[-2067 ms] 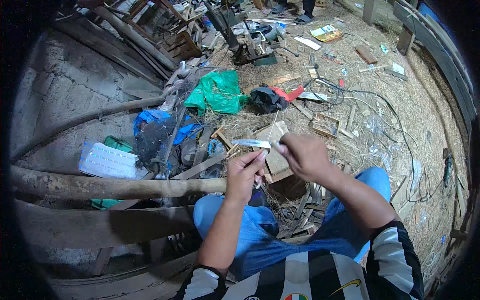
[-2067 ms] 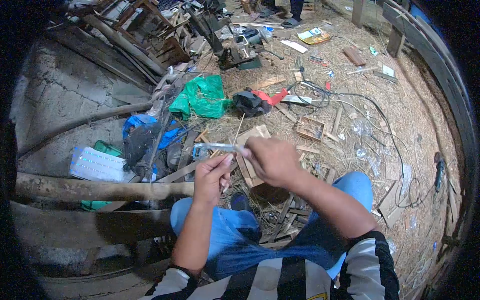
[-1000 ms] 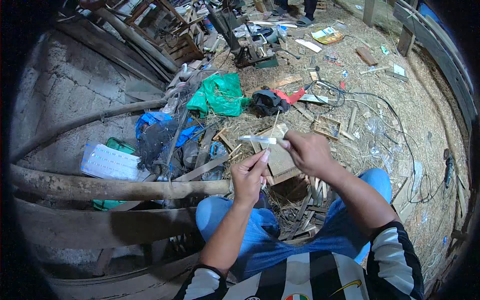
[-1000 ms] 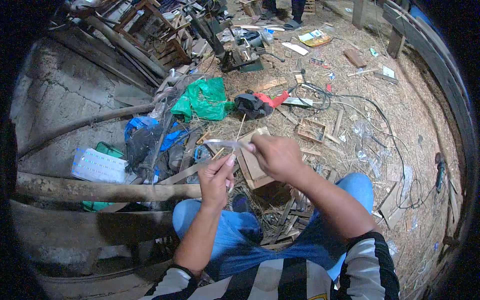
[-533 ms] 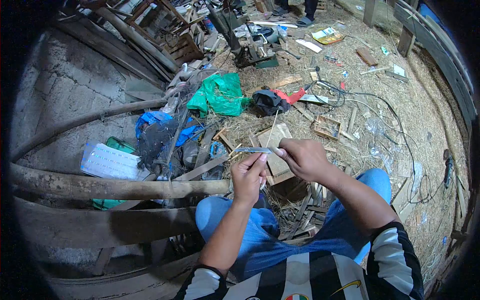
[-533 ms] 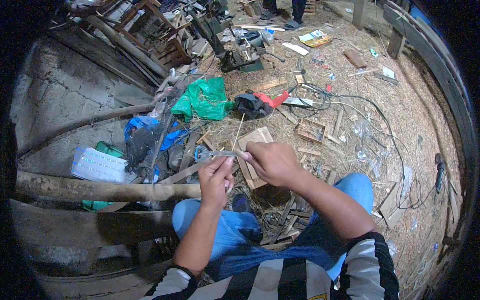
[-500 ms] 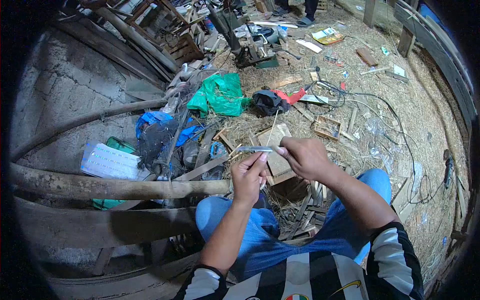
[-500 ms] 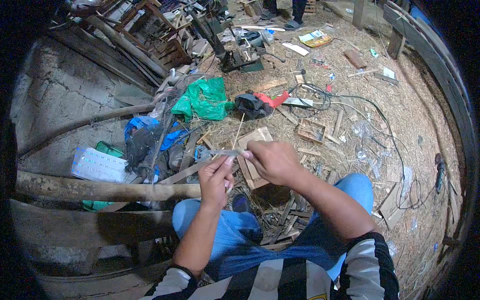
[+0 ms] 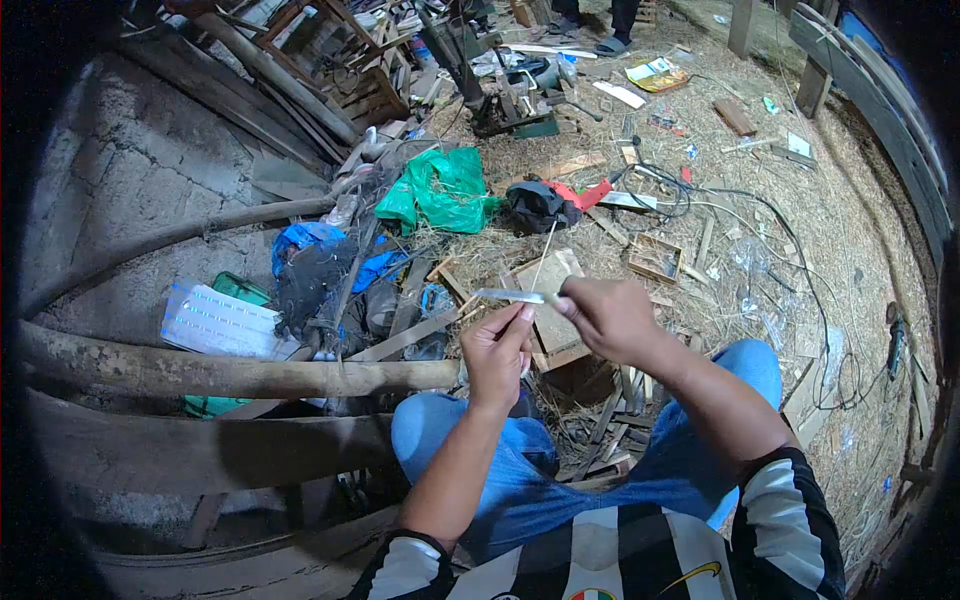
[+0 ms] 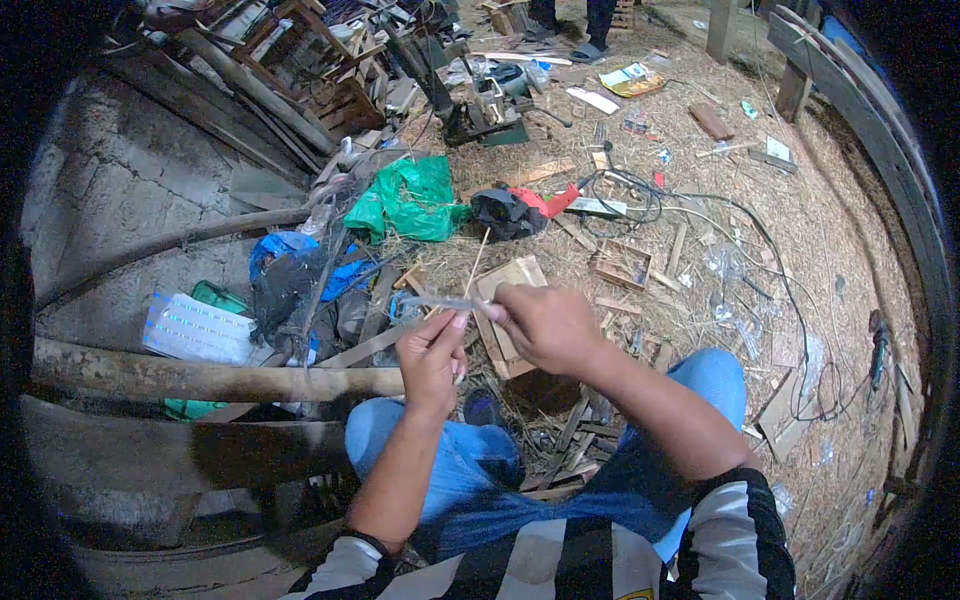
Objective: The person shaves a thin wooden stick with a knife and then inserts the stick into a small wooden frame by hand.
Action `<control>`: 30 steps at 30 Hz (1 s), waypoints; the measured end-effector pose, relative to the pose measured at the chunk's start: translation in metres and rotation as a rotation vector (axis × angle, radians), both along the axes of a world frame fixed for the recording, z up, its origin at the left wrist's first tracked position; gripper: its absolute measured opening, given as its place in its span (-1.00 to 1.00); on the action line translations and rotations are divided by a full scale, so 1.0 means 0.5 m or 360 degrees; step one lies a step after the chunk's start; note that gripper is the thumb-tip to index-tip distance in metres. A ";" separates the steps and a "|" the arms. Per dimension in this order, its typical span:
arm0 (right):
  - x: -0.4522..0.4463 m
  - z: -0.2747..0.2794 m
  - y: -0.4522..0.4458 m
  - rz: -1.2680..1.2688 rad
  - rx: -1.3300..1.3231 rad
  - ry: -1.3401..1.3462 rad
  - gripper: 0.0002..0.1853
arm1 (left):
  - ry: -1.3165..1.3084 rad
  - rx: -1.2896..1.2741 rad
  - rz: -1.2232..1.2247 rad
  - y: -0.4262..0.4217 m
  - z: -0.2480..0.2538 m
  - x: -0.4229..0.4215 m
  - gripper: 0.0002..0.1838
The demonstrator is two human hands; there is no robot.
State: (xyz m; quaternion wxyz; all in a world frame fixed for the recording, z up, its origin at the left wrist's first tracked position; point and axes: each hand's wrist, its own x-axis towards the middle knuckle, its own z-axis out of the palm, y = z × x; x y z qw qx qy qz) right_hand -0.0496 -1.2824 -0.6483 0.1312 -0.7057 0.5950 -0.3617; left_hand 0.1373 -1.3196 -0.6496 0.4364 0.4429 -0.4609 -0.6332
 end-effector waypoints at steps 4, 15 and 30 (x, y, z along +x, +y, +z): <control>0.005 -0.011 -0.006 0.0037 -0.0018 0.0018 -0.75 | -0.0030 -0.0054 0.0016 0.007 0.002 -0.006 -0.79; -0.015 0.005 -0.008 -0.0089 -0.0062 -0.0027 -0.74 | -0.0082 -0.0082 0.0047 0.007 0.000 -0.008 -0.79; -0.041 0.004 -0.031 -0.0311 0.0016 -0.0021 -0.70 | -0.0116 -0.0138 0.0095 0.009 0.003 -0.007 -0.79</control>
